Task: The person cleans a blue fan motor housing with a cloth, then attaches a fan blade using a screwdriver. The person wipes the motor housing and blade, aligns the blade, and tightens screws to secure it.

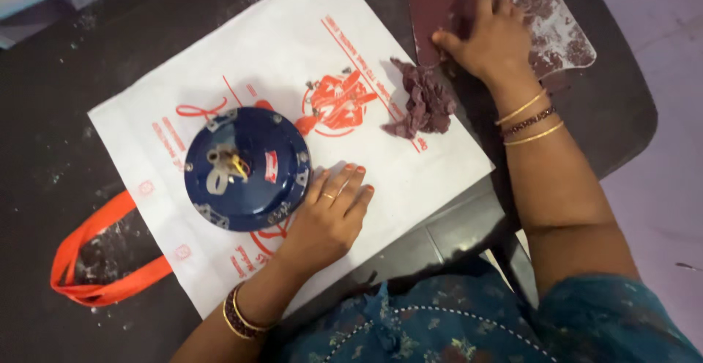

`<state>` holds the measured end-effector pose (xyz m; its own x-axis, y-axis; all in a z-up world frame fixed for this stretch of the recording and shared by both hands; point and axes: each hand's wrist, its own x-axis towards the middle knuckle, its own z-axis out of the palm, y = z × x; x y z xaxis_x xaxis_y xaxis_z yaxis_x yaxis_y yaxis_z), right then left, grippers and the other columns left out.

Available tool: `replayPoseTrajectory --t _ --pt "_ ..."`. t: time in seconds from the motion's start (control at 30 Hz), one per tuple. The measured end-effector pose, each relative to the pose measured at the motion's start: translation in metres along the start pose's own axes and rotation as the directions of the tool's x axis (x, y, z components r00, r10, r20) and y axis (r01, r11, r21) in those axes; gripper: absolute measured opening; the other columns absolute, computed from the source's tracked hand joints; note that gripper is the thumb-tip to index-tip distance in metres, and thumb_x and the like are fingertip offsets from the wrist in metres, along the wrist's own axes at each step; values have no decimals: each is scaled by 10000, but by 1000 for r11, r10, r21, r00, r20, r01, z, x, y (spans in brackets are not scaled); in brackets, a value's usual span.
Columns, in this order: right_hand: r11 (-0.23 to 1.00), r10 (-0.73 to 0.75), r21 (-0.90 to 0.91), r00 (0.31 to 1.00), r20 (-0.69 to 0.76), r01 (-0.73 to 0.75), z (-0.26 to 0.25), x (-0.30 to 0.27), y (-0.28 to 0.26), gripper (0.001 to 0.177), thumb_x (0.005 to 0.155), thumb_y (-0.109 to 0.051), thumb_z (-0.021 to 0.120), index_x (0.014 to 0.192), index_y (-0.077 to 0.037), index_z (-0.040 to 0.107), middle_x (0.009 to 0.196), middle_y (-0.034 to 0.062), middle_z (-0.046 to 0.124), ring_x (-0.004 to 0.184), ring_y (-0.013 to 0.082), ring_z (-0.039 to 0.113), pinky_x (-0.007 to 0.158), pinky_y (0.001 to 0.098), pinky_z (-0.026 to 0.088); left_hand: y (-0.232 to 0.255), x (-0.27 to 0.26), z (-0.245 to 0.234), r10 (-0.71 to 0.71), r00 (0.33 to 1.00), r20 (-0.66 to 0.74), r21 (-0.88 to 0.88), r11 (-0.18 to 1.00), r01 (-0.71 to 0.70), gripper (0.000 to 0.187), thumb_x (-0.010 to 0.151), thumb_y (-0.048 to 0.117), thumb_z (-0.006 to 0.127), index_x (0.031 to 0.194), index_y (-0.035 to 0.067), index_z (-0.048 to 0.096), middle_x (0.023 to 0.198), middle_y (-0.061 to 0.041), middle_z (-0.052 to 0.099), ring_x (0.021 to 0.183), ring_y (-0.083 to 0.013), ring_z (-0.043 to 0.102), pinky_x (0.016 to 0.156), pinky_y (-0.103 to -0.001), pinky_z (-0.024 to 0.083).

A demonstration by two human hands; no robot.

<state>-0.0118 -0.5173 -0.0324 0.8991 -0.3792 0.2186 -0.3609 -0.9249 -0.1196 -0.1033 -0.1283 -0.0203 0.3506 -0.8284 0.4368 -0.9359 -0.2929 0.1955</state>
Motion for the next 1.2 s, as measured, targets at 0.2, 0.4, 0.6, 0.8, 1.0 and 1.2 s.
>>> replayPoseTrajectory --t 0.2,0.4,0.6,0.8,1.0,1.2 --pt "997 76 -40 992 106 -72 4 5 1 1128 772 -745 803 1598 -116 363 1390 311 503 1320 499 425 1029 640 387 -3 0 4 -28 999 44 -27 999 30 355 904 179 632 1204 -9 663 1376 -240 587 1338 -399 526 1116 -587 386" --pt "979 130 153 991 39 -134 7 12 8 1072 698 -564 976 1502 -84 454 1347 344 472 1280 522 423 1045 550 424 -6 -3 5 -56 998 25 -64 996 58 366 897 182 661 1209 -8 657 1397 -235 576 1351 -394 521 1127 -580 388" --pt "526 240 803 955 176 -280 19 27 29 857 708 -158 838 1448 -81 413 1097 149 705 967 264 751 823 400 652 -5 -1 -1 -16 1000 20 0 1000 16 337 915 160 603 1203 -5 661 1386 -222 596 1329 -386 554 1118 -576 412" --pt "137 129 965 969 209 -226 20 29 52 126 959 -58 791 951 -38 667 966 54 720 878 152 704 828 284 622 -4 -6 1 109 993 37 93 989 -112 344 950 179 541 1223 10 664 1405 -193 614 1321 -344 575 1117 -539 431" --pt "-157 98 930 942 -320 332 -38 8 25 181 1068 -3 724 909 -74 678 898 7 646 784 93 560 712 225 443 -9 -24 6 154 984 -84 78 986 -148 337 996 164 572 1288 44 691 1205 -116 632 1161 -287 620 1102 -484 483" --pt "-143 -129 988 989 -73 55 -101 -63 -60 127 949 -132 661 1061 -72 663 879 22 691 628 113 583 557 241 440 -1 -18 -9 -140 963 -230 -156 982 106 580 879 415 795 1285 52 595 1066 -95 621 1070 -307 583 1054 -483 447"
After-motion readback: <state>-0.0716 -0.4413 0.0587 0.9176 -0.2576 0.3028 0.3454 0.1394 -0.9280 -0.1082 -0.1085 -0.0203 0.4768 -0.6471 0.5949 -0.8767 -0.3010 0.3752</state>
